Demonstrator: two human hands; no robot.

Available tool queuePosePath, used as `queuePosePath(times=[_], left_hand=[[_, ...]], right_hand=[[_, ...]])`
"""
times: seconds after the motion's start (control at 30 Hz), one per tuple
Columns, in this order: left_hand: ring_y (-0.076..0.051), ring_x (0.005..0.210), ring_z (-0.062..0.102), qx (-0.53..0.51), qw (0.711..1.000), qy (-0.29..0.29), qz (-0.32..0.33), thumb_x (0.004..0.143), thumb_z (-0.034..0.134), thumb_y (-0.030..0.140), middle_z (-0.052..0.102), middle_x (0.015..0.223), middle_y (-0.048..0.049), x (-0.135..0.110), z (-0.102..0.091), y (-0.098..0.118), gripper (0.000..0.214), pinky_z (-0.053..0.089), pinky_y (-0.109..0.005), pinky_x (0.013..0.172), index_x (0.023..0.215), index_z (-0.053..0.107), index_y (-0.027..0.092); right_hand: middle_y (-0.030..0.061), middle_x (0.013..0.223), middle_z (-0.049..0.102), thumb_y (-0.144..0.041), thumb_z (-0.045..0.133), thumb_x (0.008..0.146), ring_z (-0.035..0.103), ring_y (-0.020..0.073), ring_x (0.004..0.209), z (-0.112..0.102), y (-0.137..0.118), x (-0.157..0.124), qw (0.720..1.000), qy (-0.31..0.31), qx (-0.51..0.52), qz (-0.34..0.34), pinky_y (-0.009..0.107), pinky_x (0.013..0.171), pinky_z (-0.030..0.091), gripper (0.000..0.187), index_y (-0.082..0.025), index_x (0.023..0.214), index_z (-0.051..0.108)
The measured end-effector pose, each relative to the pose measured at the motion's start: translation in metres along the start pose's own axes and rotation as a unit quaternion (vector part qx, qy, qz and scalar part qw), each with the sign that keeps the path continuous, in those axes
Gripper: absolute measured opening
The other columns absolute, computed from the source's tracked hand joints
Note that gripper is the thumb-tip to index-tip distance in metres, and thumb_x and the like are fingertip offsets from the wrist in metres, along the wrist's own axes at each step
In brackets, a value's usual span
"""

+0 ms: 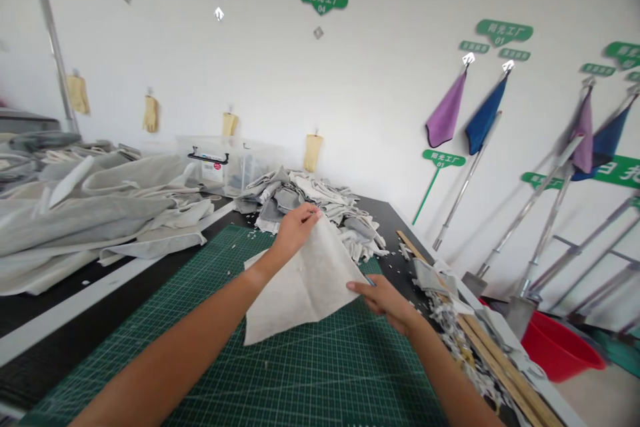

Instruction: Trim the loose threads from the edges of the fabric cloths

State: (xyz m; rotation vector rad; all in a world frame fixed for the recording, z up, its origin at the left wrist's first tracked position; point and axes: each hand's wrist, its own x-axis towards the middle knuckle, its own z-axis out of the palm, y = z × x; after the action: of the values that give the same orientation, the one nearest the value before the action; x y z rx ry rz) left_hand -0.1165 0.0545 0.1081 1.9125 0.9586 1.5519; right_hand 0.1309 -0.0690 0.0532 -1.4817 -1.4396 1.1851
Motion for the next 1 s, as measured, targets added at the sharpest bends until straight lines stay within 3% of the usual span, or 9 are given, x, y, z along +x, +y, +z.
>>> queuePosePath(times=[0.13, 0.27, 0.43, 0.53, 0.67, 0.77, 0.87, 0.93, 1.0], left_hand=[[-0.014, 0.068, 0.059, -0.076, 0.994, -0.068, -0.039, 0.086, 0.063, 0.044, 0.066, 0.076, -0.0012, 0.009, -0.033, 0.031, 0.028, 0.044, -0.022, 0.056, 0.096, 0.067, 0.018], [-0.014, 0.071, 0.059, -0.13, 0.983, -0.11, -0.072, 0.082, 0.068, 0.048, 0.064, 0.082, -0.0024, 0.004, -0.062, 0.076, 0.034, 0.049, -0.021, 0.051, 0.096, 0.064, 0.018], [-0.014, 0.071, 0.059, -0.154, 0.973, -0.149, -0.091, 0.083, 0.067, 0.046, 0.06, 0.078, -0.0027, -0.015, -0.093, 0.132, 0.03, 0.049, -0.019, 0.047, 0.091, 0.058, 0.019], [-0.015, 0.073, 0.06, -0.146, 0.966, -0.189, -0.103, 0.085, 0.064, 0.047, 0.06, 0.082, -0.0034, -0.024, -0.11, 0.144, 0.028, 0.05, -0.019, 0.049, 0.093, 0.057, 0.02], [-0.018, 0.076, 0.063, -0.05, 0.944, -0.281, -0.168, 0.082, 0.063, 0.048, 0.063, 0.086, -0.0054, -0.023, -0.118, 0.114, 0.031, 0.052, -0.022, 0.052, 0.097, 0.058, 0.02], [-0.018, 0.068, 0.063, 0.054, 0.909, -0.333, -0.243, 0.076, 0.065, 0.042, 0.065, 0.082, -0.0062, -0.02, -0.107, 0.063, 0.03, 0.051, -0.024, 0.05, 0.093, 0.059, 0.019], [-0.021, 0.059, 0.062, 0.17, 0.867, -0.367, -0.29, 0.072, 0.063, 0.03, 0.068, 0.071, -0.0084, -0.022, -0.084, 0.007, 0.014, 0.051, -0.031, 0.053, 0.075, 0.059, 0.017], [-0.024, 0.06, 0.064, 0.267, 0.859, -0.351, -0.258, 0.069, 0.062, 0.022, 0.068, 0.067, -0.0114, -0.027, -0.067, -0.023, 0.008, 0.052, -0.037, 0.059, 0.065, 0.058, 0.016], [-0.029, 0.075, 0.068, 0.324, 0.877, -0.306, -0.179, 0.07, 0.061, 0.018, 0.071, 0.077, -0.0144, -0.034, -0.048, -0.044, 0.002, 0.052, -0.04, 0.073, 0.07, 0.062, 0.017]], right_hand=[[-0.0116, 0.049, 0.024, -0.055, 0.071, 0.082, 0.015, 0.0048, 0.044, -0.02, -0.025, -0.009, 0.995, 0.03, 0.065, -0.064, 0.023, 0.042, 0.01, 0.046, -0.021, 0.074, 0.042], [-0.0116, 0.054, 0.018, -0.048, 0.071, 0.087, 0.013, 0.0042, 0.045, -0.03, -0.055, -0.025, 0.975, 0.087, 0.142, -0.15, 0.024, 0.043, 0.01, 0.051, -0.023, 0.07, 0.03], [-0.0112, 0.056, 0.012, -0.043, 0.069, 0.09, 0.012, 0.0048, 0.045, -0.029, -0.088, -0.056, 0.947, 0.136, 0.206, -0.208, 0.025, 0.043, 0.009, 0.055, -0.023, 0.066, 0.024], [-0.0109, 0.056, 0.011, -0.046, 0.066, 0.091, 0.012, 0.0048, 0.044, -0.021, -0.096, -0.067, 0.947, 0.122, 0.217, -0.201, 0.025, 0.043, 0.009, 0.059, -0.023, 0.063, 0.02], [-0.0111, 0.052, 0.015, -0.052, 0.07, 0.086, 0.015, 0.004, 0.042, -0.005, -0.072, -0.048, 0.967, 0.116, 0.174, -0.147, 0.024, 0.042, 0.009, 0.061, -0.024, 0.061, 0.022], [-0.0103, 0.045, 0.023, -0.059, 0.069, 0.081, 0.019, 0.0043, 0.037, 0.006, -0.029, -0.015, 0.98, 0.132, 0.123, -0.078, 0.024, 0.04, 0.01, 0.058, -0.023, 0.06, 0.029], [-0.0095, 0.042, 0.028, -0.064, 0.067, 0.078, 0.021, 0.0058, 0.035, 0.015, 0.018, 0.018, 0.988, 0.139, 0.057, -0.039, 0.023, 0.038, 0.012, 0.054, -0.023, 0.062, 0.035], [-0.0087, 0.042, 0.031, -0.065, 0.066, 0.077, 0.025, 0.0068, 0.036, 0.018, 0.041, 0.034, 0.99, 0.134, 0.004, -0.037, 0.023, 0.039, 0.014, 0.052, -0.023, 0.063, 0.038], [-0.0076, 0.044, 0.033, -0.064, 0.065, 0.077, 0.028, 0.0077, 0.039, 0.02, 0.055, 0.043, 0.99, 0.132, -0.033, -0.046, 0.022, 0.041, 0.016, 0.049, -0.022, 0.065, 0.042]])
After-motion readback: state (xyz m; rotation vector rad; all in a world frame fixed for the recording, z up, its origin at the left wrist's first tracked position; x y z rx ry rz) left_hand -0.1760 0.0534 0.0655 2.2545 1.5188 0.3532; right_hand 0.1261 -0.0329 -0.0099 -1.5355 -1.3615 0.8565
